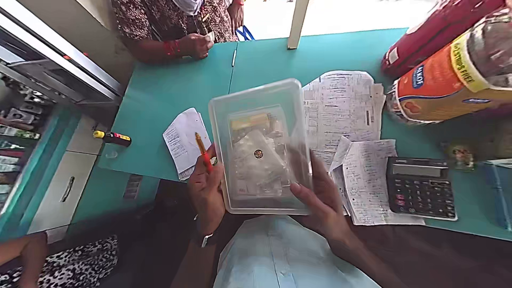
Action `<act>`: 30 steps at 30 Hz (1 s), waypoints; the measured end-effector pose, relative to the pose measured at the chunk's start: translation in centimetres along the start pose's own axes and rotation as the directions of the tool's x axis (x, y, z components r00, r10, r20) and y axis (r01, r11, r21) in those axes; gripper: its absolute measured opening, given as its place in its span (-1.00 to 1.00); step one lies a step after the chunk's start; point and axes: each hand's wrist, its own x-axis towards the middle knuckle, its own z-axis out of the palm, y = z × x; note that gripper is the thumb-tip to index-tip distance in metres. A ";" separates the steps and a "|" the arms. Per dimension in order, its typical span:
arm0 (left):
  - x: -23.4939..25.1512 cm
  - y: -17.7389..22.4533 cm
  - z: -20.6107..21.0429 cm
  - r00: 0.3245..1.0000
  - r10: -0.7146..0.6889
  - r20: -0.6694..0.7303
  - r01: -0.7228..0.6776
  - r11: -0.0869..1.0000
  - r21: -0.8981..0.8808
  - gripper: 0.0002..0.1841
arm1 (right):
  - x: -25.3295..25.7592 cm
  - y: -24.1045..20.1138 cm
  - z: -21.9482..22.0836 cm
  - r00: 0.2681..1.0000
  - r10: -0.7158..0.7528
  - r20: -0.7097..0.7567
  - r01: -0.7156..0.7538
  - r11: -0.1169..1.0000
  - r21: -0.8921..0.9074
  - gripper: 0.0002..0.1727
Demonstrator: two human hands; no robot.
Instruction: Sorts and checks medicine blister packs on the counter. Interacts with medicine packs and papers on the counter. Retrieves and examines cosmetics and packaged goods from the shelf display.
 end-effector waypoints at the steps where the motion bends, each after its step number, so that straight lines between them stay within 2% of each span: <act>1: -0.1 0.6 -0.2 1.000 -0.011 0.025 0.013 0.998 -0.057 -0.60 | 0.3 -1.8 -0.2 1.000 -0.022 -0.009 0.023 0.980 0.199 -0.21; 2: 0.1 1.0 -0.9 0.996 -0.050 0.070 0.057 0.993 -0.107 -0.53 | 0.7 -3.8 -0.6 0.998 -0.050 -0.050 0.062 0.953 0.296 -0.23; 3: 0.4 1.2 -1.7 0.989 -0.103 0.105 0.117 0.984 -0.136 -0.49 | 1.2 -5.8 -1.5 0.986 -0.104 -0.127 0.133 0.959 0.249 -0.22; 4: 0.8 1.3 -2.6 0.978 -0.161 0.135 0.181 0.973 -0.146 -0.44 | 1.8 -7.5 -2.7 0.961 -0.185 -0.205 0.204 0.976 0.075 -0.15; 5: 1.2 1.1 -3.7 0.965 -0.208 0.159 0.232 0.960 -0.154 -0.43 | 2.7 -8.9 -4.2 0.930 -0.273 -0.247 0.230 0.955 -0.190 -0.08; 6: 1.5 0.7 -4.7 0.957 -0.234 0.173 0.263 0.950 -0.170 -0.44 | 3.7 -9.8 -5.8 0.915 -0.320 -0.244 0.167 0.854 -0.494 -0.09; 7: 1.7 0.2 -5.6 0.954 -0.246 0.172 0.276 0.945 -0.178 -0.49 | 4.8 -10.2 -6.9 0.919 -0.301 -0.254 -0.011 0.625 -0.781 -0.16; 8: 1.7 -0.2 -6.4 0.953 -0.248 0.176 0.278 0.944 -0.179 -0.55 | 6.1 -9.8 -7.4 0.934 -0.229 -0.273 -0.173 0.377 -0.910 -0.20; 9: 1.7 -0.4 -6.9 0.952 -0.250 0.178 0.281 0.944 -0.175 -0.62 | 7.8 -8.7 -7.5 0.950 -0.130 -0.284 -0.254 0.209 -0.944 -0.18; 10: 1.7 -0.6 -7.2 0.948 -0.257 0.189 0.289 0.942 -0.171 -0.67 | 9.2 -6.7 -8.0 0.957 -0.033 -0.288 -0.283 0.102 -0.954 -0.15; 11: 1.6 -0.8 -7.5 0.941 -0.267 0.207 0.304 0.937 -0.175 -0.69 | 10.1 -4.6 -8.4 0.961 0.045 -0.272 -0.274 0.052 -0.960 -0.18; 12: 1.6 -0.9 -7.8 0.935 -0.277 0.221 0.318 0.930 -0.183 -0.69 | 10.2 -2.8 -8.5 0.962 0.120 -0.244 -0.251 0.049 -0.967 -0.26; 13: 1.5 -1.0 -8.0 0.933 -0.283 0.225 0.327 0.925 -0.193 -0.68 | 9.8 -1.9 -7.9 0.966 0.154 -0.207 -0.226 0.117 -0.967 -0.35; 15: 1.5 -1.1 -8.4 0.934 -0.285 0.215 0.330 0.920 -0.213 -0.68 | 8.7 -1.5 -4.3 0.985 0.072 -0.154 -0.169 0.311 -0.935 -0.48; 17: 1.5 -1.4 -8.9 0.928 -0.299 0.222 0.347 0.912 -0.220 -0.68 | 7.3 -1.5 -0.1 0.991 0.090 -0.104 -0.131 0.404 -0.905 -0.47; 20: 1.6 -1.8 -9.0 0.915 -0.314 0.253 0.370 0.904 -0.214 -0.65 | 5.9 -0.5 4.9 0.968 0.248 -0.034 -0.094 0.236 -0.967 -0.05; 22: 1.8 -1.6 -9.0 0.912 -0.298 0.282 0.363 0.907 -0.215 -0.65 | 5.8 0.4 6.3 0.956 0.291 -0.045 -0.086 0.130 -0.988 0.03; 23: 1.7 -1.6 -9.3 0.912 -0.292 0.289 0.360 0.908 -0.217 -0.65 | 5.8 0.5 6.5 0.958 0.281 -0.062 -0.103 0.134 -0.986 0.01; 24: 1.6 -1.6 -9.7 0.913 -0.289 0.289 0.357 0.907 -0.222 -0.65 | 5.8 0.2 6.4 0.962 0.263 -0.077 -0.129 0.187 -0.974 -0.01; 26: 1.2 -1.8 -10.6 0.915 -0.304 0.266 0.364 0.905 -0.218 -0.65 | 5.3 -1.6 5.1 0.962 0.249 -0.110 -0.208 0.408 -0.889 -0.07; 28: 1.0 -2.1 -11.5 0.919 -0.307 0.248 0.361 0.908 -0.213 -0.64 | 4.6 -3.8 2.3 0.965 0.214 -0.149 -0.259 0.700 -0.666 -0.21; 29: 1.2 -2.2 -11.9 0.923 -0.298 0.243 0.349 0.913 -0.210 -0.66 | 4.5 -4.7 0.6 0.964 0.177 -0.198 -0.257 0.812 -0.524 -0.30; 30: 1.2 -2.3 -12.1 0.929 -0.284 0.237 0.333 0.921 -0.204 -0.70 | 4.7 -5.2 -1.4 0.956 0.131 -0.264 -0.241 0.865 -0.440 -0.38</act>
